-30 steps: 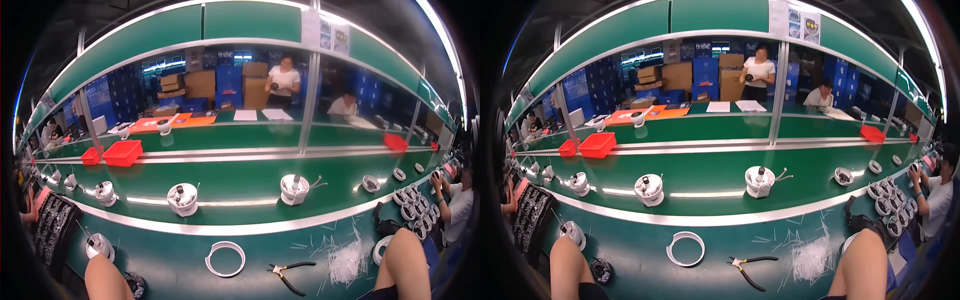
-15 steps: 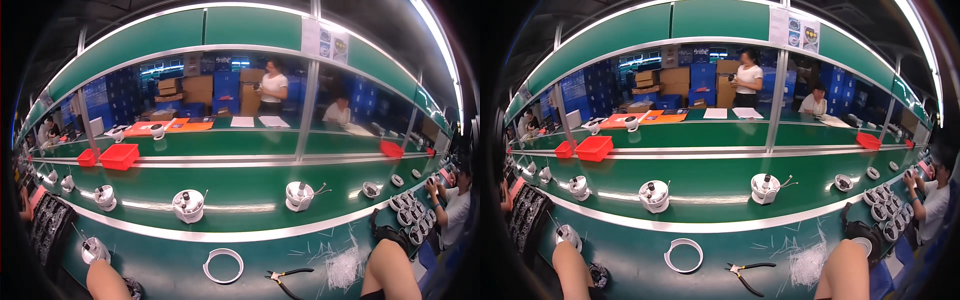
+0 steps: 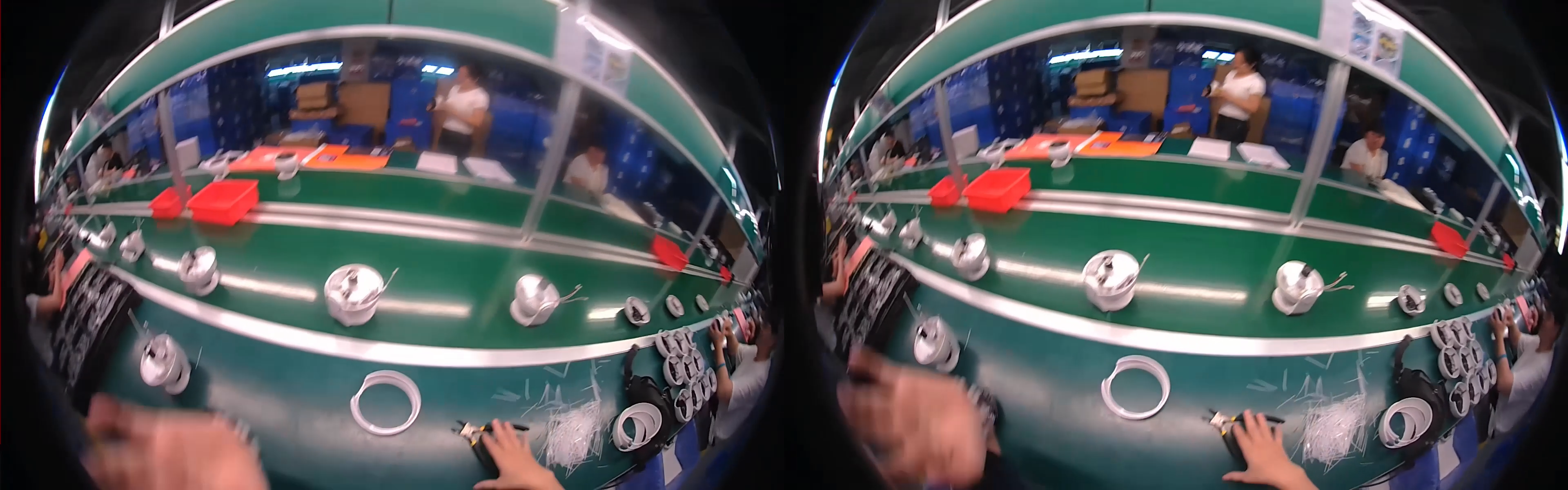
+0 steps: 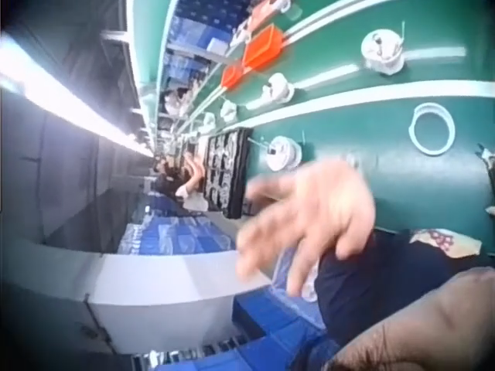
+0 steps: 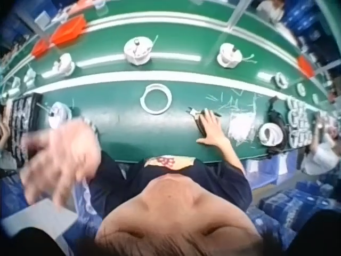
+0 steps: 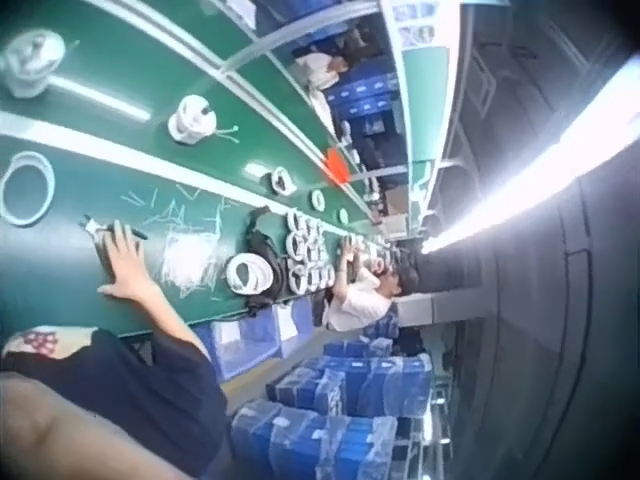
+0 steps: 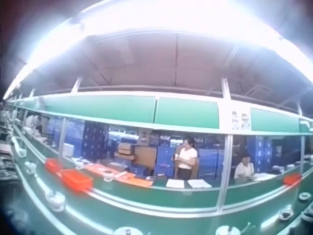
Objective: Assembling components of an electronic device, specifically parts of a camera housing, on an industrial production line.
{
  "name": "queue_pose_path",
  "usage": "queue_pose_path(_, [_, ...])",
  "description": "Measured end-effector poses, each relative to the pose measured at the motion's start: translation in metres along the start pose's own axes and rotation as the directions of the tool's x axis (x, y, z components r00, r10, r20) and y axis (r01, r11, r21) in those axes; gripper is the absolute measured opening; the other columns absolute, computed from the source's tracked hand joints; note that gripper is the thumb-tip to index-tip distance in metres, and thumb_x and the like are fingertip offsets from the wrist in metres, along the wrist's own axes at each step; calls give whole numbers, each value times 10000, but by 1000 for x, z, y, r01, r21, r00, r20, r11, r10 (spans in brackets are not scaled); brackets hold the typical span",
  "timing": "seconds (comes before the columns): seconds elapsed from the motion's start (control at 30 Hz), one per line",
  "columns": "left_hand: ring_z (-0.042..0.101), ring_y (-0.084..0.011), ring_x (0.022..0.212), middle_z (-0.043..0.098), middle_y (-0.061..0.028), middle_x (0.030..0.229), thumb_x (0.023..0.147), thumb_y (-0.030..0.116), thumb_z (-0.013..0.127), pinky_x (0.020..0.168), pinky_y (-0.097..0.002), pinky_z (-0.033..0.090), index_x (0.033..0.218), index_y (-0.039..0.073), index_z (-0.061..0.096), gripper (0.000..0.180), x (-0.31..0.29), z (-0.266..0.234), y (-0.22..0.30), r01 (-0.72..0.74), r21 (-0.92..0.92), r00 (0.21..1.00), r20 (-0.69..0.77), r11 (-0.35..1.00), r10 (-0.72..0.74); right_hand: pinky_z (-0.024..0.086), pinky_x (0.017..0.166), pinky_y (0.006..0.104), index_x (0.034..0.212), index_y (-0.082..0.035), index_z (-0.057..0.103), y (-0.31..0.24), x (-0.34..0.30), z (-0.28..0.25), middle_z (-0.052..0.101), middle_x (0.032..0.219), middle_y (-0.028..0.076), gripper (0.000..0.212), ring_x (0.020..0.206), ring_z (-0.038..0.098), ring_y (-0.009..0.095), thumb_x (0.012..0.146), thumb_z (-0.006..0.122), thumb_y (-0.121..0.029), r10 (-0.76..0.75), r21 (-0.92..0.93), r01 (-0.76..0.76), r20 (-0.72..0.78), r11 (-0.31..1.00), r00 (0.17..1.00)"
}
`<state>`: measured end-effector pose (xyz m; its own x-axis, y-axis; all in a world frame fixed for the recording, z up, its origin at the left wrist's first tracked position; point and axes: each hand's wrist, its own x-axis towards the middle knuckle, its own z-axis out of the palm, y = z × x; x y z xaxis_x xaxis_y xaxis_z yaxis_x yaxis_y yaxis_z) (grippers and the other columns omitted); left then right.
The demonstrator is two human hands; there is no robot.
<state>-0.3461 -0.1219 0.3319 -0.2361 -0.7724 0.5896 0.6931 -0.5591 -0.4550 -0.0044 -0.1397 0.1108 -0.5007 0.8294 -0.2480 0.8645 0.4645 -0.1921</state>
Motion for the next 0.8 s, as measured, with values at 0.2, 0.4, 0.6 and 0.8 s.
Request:
queue_pose_path(0.2, [546,-309,972,578,-166,1024,675,-34,505,857,-359,421,937,-21,578,273,-139,-25,-70,497,290,409,753,818,-516,126,987,610,1293,55,218,12,0,-24,215,1349,235,1008,1264,204,380,539,738,-367,133,87,-134,11,987,991])
queue_pose_path(0.4, [470,-288,1097,573,-90,1062,667,36,551,918,-418,366,922,74,627,268,-247,-80,-77,456,481,-201,875,748,-440,324,864,480,1080,18,472,-6,23,6,439,969,180,634,943,425,340,489,625,-152,145,26,-144,-324,989,935])
queue_pose_path(0.6, [354,-317,1209,478,-85,1232,634,25,535,966,-450,330,924,160,665,345,-310,-35,-66,232,437,-552,795,869,-252,451,568,340,906,-53,564,-1,37,-20,477,851,115,393,762,517,294,536,667,-138,231,371,-27,-520,928,823])
queue_pose_path(0.8, [287,-338,1248,404,-83,1308,645,121,628,972,-535,291,864,173,676,230,-314,-45,-76,227,537,-674,689,813,-267,404,610,227,1264,-141,414,-44,135,-62,461,933,34,711,730,442,106,633,741,-142,18,738,279,-367,615,930])
